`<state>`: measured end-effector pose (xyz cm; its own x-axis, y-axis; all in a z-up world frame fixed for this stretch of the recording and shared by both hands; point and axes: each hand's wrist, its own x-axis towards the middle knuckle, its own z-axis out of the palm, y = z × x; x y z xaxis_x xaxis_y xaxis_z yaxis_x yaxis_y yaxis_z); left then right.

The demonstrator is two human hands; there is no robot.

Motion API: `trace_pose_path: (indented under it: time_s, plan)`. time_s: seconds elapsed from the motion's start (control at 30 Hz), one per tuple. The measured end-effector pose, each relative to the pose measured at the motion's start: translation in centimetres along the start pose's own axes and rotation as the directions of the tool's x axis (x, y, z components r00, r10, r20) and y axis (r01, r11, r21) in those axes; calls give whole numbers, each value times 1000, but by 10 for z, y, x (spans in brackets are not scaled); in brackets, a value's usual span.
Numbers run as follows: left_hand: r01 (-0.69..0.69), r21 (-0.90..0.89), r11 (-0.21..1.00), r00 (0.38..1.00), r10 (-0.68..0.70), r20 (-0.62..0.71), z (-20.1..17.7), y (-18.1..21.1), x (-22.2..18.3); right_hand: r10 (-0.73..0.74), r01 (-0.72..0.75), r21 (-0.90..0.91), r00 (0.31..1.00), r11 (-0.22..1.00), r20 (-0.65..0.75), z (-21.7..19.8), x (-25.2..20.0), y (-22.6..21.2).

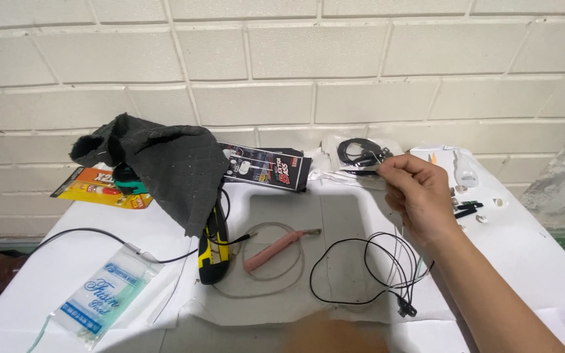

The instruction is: Assembling and trimming small earphone components and wires using a utility knife for precision adjustments.

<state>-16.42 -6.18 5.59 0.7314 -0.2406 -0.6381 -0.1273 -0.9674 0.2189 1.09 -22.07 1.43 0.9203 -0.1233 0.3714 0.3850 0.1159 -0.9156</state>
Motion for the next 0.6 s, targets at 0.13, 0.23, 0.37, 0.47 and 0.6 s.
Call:
trace_pose_path:
  time_s: [0.13, 0.23, 0.37, 0.47, 0.6]
  plan:
    - [46, 549, 835, 808, 293, -512, -100, -110, 78, 58, -58, 8, 998, 998, -31, -2, 1, -2]
    - [297, 99, 950, 757, -171, -631, -168, -134, 73, -37, 37, -3, 999, 999, 3, 1, -2, 0]
    - [443, 238, 864, 762, -223, -608, -197, -168, 61, -21, 21, 2, 1000, 1000, -2, 1, -1, 1]
    - [495, 158, 854, 737, -317, -596, -202, -183, 59, -15, 15, -14, 1000, 1000, 4, 2, -2, 1]
    - [473, 74, 878, 744, -354, -566, -196, -184, 64, -4, 4, -32, 1000, 999, 18, 3, -3, 2]
